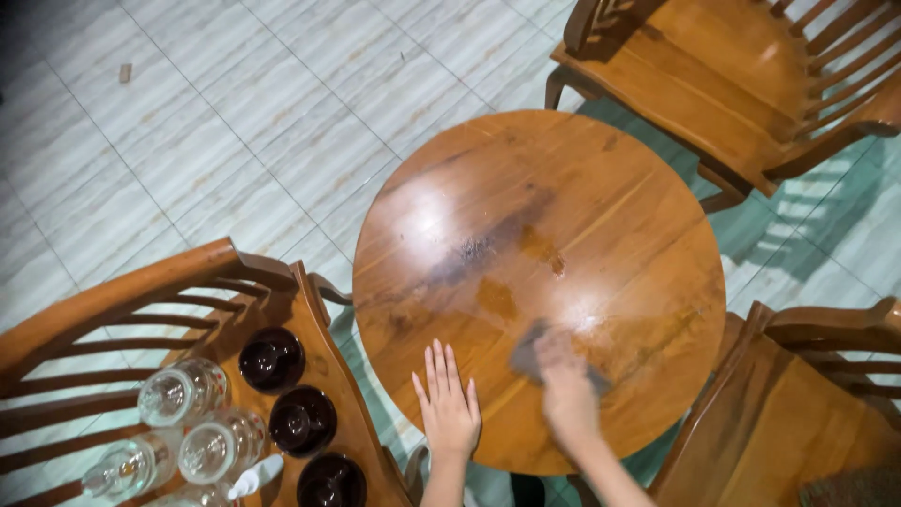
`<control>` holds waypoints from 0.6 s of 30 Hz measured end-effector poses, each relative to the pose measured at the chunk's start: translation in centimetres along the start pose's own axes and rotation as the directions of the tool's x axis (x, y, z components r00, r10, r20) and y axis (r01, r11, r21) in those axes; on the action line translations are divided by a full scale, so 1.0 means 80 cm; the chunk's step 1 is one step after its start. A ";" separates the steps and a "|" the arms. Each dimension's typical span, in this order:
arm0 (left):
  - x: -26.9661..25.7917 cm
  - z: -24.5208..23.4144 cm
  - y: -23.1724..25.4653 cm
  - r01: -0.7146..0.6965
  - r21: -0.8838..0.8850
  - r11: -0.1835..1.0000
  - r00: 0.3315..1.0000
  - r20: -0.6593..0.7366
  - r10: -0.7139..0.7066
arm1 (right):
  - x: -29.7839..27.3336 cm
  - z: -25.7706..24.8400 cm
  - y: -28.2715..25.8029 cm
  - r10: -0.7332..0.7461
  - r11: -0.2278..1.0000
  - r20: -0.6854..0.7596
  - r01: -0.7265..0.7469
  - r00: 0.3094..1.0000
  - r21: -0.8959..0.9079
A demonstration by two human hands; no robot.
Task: The recorder organizes glassware on a wooden table, then uses a duster and a cloth to clean the surface.
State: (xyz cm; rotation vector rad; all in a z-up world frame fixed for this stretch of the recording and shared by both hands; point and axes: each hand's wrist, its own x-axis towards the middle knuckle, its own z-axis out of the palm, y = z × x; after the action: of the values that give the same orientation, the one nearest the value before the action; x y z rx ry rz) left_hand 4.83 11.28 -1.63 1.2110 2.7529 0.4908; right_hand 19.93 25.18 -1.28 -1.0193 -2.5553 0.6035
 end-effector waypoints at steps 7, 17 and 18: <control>0.002 0.001 0.000 -0.003 -0.020 1.000 1.000 -0.026 0.002 | 0.036 0.017 0.091 0.235 0.938 -0.322 -0.300 0.917 -0.171; -0.002 0.011 -0.005 -0.003 0.011 1.000 1.000 -0.007 0.003 | 0.006 0.032 -0.029 -0.043 0.999 0.087 0.043 0.995 -0.001; -0.002 0.012 -0.005 -0.001 0.004 1.000 1.000 -0.016 0.001 | 0.015 0.034 -0.016 -0.010 0.999 0.110 0.014 0.994 -0.033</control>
State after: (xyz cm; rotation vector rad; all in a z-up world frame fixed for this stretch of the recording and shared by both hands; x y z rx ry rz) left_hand 4.87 11.16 -2.67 1.2153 2.7677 0.4971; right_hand 17.21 24.47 -2.83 -1.0074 -2.6735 0.6325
